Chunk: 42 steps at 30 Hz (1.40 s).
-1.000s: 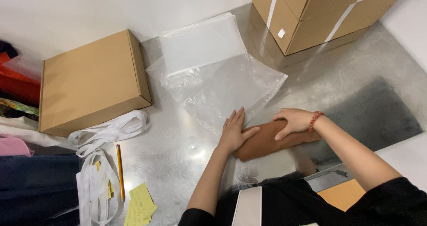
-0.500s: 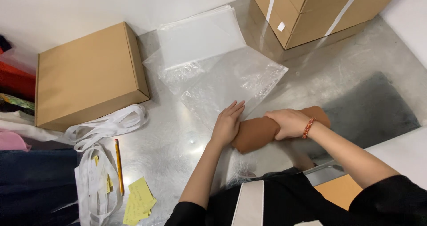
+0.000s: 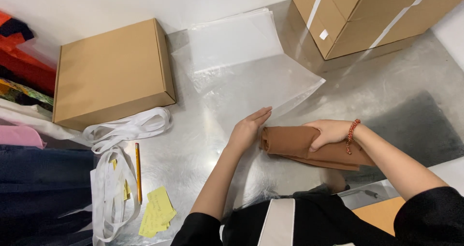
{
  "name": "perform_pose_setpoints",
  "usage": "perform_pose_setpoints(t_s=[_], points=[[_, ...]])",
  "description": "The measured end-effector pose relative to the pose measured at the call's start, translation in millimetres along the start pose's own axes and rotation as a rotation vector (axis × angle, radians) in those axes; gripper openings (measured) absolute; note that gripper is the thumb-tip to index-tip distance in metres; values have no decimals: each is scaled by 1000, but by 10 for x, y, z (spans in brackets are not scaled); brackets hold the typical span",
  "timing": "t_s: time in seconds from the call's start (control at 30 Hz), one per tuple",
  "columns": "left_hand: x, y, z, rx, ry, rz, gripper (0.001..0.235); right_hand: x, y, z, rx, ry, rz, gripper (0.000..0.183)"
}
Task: Tying a ribbon on a box, labeling it with a sticky note, and packaging a garment into a plastic bag.
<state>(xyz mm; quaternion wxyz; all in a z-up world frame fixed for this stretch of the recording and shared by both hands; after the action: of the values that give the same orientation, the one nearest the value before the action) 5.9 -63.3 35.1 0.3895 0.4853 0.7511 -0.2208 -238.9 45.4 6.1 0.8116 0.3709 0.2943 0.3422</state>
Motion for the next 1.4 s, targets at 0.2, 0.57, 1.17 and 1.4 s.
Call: perform_pose_setpoints(t_s=[0.2, 0.57, 1.17, 1.4], points=[[-27, 62, 54, 3, 126, 26, 48, -108, 29, 234, -30, -78, -49, 60], [231, 280, 124, -39, -84, 42, 72, -131, -95, 79, -83, -106, 6, 54], [181, 413, -132, 109, -366, -130, 55, -143, -423, 340, 57, -161, -120, 65], [354, 559, -242, 186, -544, -358, 36, -151, -570, 344, 198, -289, -209, 89]])
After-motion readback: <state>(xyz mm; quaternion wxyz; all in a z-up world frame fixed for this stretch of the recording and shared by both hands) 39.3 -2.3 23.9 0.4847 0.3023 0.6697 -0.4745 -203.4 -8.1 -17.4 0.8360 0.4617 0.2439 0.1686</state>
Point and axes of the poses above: each hand's wrist, its own y-axis away from the middle knuckle, its own x-axis out of the palm, z = x × y, the point moved 5 cm from there along -y, towards the middle knuckle, and after that the axes turned 15 degrees about z, right-handed, at the moved point
